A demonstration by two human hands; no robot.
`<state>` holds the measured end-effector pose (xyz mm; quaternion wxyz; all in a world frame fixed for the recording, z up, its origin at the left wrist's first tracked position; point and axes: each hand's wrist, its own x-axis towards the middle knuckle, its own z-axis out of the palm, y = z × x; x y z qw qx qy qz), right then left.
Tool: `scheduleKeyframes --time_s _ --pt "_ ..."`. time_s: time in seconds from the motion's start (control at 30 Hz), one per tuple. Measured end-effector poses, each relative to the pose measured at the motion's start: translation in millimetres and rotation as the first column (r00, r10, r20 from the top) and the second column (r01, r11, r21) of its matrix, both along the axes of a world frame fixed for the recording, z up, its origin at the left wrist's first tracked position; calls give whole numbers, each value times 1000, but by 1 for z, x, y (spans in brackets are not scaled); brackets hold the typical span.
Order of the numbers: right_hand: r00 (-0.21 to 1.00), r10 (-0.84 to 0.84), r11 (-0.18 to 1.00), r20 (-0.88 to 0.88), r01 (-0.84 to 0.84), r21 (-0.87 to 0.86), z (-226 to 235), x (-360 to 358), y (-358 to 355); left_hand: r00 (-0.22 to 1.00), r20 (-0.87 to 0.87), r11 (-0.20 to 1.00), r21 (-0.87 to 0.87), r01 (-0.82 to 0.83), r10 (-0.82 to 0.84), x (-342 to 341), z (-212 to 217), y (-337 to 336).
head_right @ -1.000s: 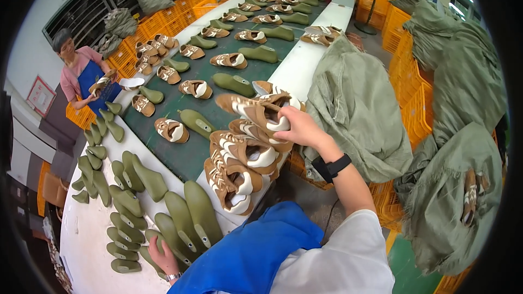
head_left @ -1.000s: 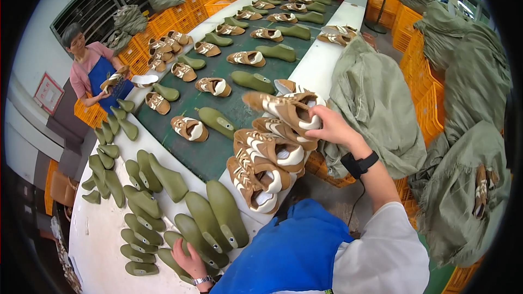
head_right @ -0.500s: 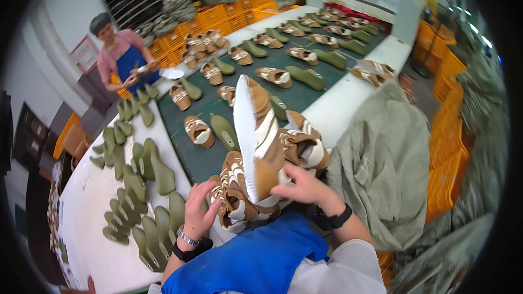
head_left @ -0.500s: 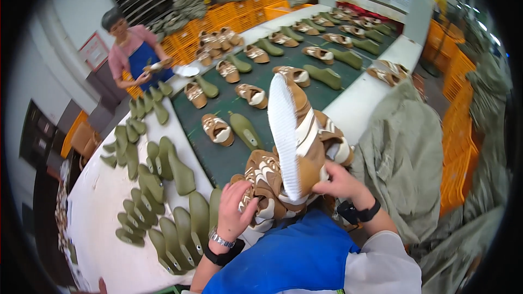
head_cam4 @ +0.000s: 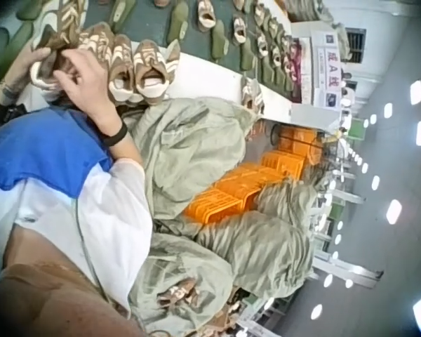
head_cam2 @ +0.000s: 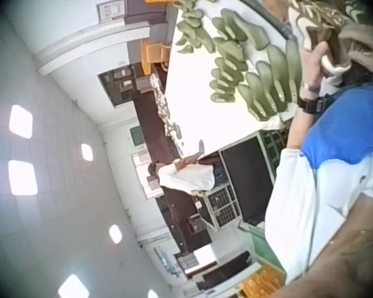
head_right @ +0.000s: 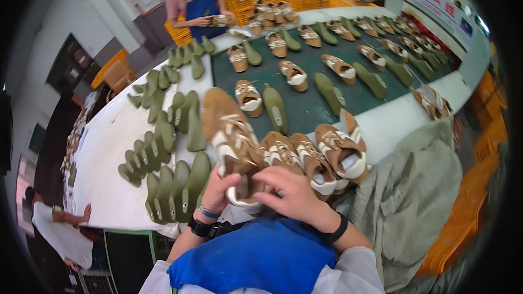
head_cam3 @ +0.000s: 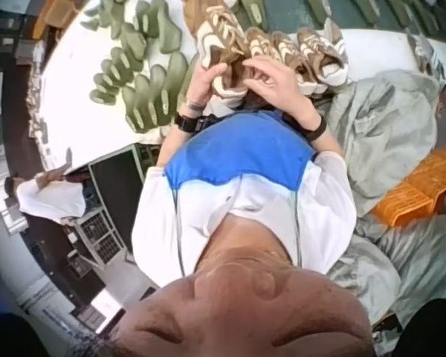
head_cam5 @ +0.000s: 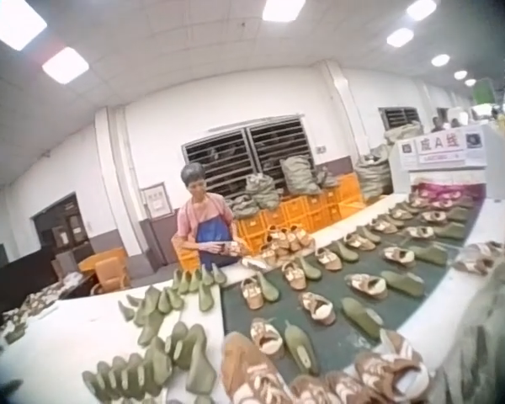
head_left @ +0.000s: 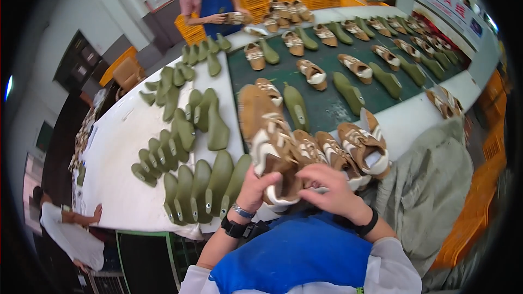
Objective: The recorder matches green shoe lasts with corresponding shoes on an assembly line table, placing them onto a conveyor belt.
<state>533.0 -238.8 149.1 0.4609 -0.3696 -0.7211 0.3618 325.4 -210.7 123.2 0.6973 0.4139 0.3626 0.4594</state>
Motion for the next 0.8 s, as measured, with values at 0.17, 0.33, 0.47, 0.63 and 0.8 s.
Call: scheduleKeyframes --time_s 0.17,0.33,0.47,0.63,0.8 --pt "941 -170 969 294 106 221 -4 2 11 968 -134 976 29 217 -212 3 -4 -16" --pt "929 -267 914 258 160 373 -19 -11 7 938 -122 943 32 331 -325 -8 -13 -20" --pt "935 -287 877 211 167 451 -26 -14 12 940 -188 954 46 296 -283 -5 -3 -28" --pt "859 -427 863 282 294 411 -23 -4 25 816 -558 805 547 229 147 -3 10 -32" --pt "853 -424 893 304 337 300 -31 -1 32 603 -761 582 609 540 237 10 12 -36"
